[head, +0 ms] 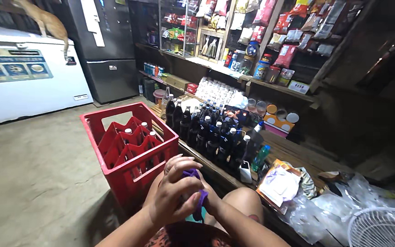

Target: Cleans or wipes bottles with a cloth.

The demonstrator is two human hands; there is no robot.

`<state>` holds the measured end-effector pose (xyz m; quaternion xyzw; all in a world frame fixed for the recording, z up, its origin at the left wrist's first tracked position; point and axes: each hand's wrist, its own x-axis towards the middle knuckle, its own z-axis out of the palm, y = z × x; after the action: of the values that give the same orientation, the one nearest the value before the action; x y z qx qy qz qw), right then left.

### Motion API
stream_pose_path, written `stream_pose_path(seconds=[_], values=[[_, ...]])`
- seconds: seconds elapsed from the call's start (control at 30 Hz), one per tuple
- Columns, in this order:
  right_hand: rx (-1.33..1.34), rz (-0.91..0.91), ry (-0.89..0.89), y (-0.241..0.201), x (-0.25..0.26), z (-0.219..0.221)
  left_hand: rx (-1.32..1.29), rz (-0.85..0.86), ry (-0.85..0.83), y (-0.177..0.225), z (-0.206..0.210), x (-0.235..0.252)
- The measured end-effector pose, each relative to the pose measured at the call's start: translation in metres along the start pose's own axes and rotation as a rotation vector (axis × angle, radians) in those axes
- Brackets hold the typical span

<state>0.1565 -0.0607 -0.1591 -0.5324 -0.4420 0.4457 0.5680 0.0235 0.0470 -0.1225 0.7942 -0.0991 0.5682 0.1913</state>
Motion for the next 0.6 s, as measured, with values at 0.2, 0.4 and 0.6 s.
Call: stream_pose_path(seconds=[0.2, 0.4, 0.6], values=[[0.176, -0.410, -0.131, 0.001, -0.006, 0.003, -0.014, 0.027, -0.009, 0.004, 0.005, -0.001], [0.063, -0.304, -0.033, -0.072, -0.030, 0.017, -0.018, 0.040, -0.010, 0.004, 0.010, 0.002], [0.041, 0.025, -0.006, 0.002, -0.001, -0.006, -0.012, 0.024, -0.023, 0.006, 0.011, 0.001]])
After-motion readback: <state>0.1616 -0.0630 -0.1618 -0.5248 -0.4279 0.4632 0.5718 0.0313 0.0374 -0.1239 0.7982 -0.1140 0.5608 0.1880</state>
